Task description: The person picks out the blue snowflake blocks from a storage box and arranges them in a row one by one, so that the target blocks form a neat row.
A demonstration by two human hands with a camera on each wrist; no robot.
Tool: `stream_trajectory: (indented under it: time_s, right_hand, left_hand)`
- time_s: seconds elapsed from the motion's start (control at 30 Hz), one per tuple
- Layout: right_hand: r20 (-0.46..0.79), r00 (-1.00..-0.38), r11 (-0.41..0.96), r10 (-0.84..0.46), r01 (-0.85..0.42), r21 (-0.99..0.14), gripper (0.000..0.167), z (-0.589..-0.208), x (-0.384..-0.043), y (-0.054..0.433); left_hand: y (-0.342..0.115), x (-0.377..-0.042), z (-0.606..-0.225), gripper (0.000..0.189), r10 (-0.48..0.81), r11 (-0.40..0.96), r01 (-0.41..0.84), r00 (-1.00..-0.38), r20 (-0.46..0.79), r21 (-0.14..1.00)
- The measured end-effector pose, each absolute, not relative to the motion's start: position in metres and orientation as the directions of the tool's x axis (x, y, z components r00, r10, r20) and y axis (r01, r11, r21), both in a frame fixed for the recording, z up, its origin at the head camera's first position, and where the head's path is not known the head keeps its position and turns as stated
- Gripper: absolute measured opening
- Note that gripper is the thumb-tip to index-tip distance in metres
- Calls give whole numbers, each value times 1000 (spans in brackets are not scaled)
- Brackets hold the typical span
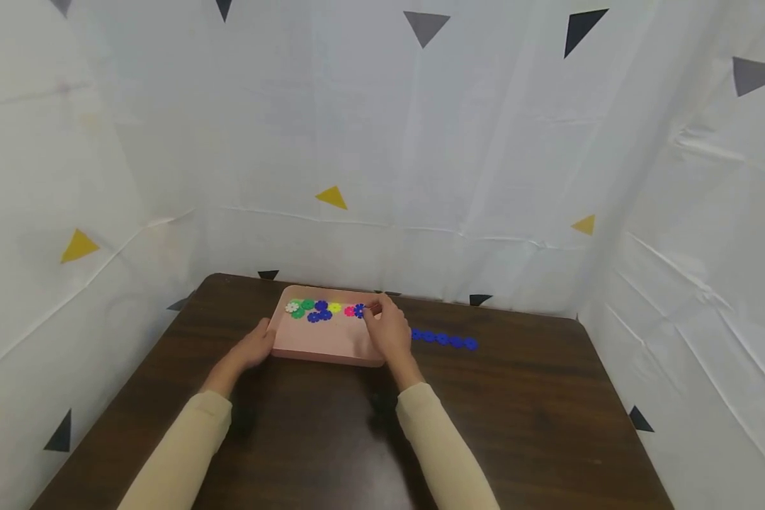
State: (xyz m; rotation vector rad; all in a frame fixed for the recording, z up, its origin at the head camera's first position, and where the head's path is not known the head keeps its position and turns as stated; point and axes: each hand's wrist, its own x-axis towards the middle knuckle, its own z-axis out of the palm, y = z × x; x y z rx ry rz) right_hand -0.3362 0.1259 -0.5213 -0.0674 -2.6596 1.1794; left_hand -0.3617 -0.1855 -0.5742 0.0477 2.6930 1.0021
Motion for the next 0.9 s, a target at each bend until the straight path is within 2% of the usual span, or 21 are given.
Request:
stream_trajectory:
  time_s: [0.2,0.4,0.73,0.9]
  right_hand:
    - [232,-960,631,156,-84,-771,21,-514,-334,141]
    - [214,-961,560,175,-82,-825,18,-512,-329,157]
    - [266,-942,374,206,-176,-911,16,-520,-327,186]
    - [247,-938,375,243,-144,-916,16,-526,-326,199]
  left_hand:
    - [-183,-361,-571,61,109,755,-68,-968,-227,653]
    - [-181,-360,-576,63,98,755,-79,-968,-231,651]
    - [-181,-358,-578,62,81,748,-90,-971,-225,658]
    - [-179,-356,-576,62,70,747,-100,-971,-228,657]
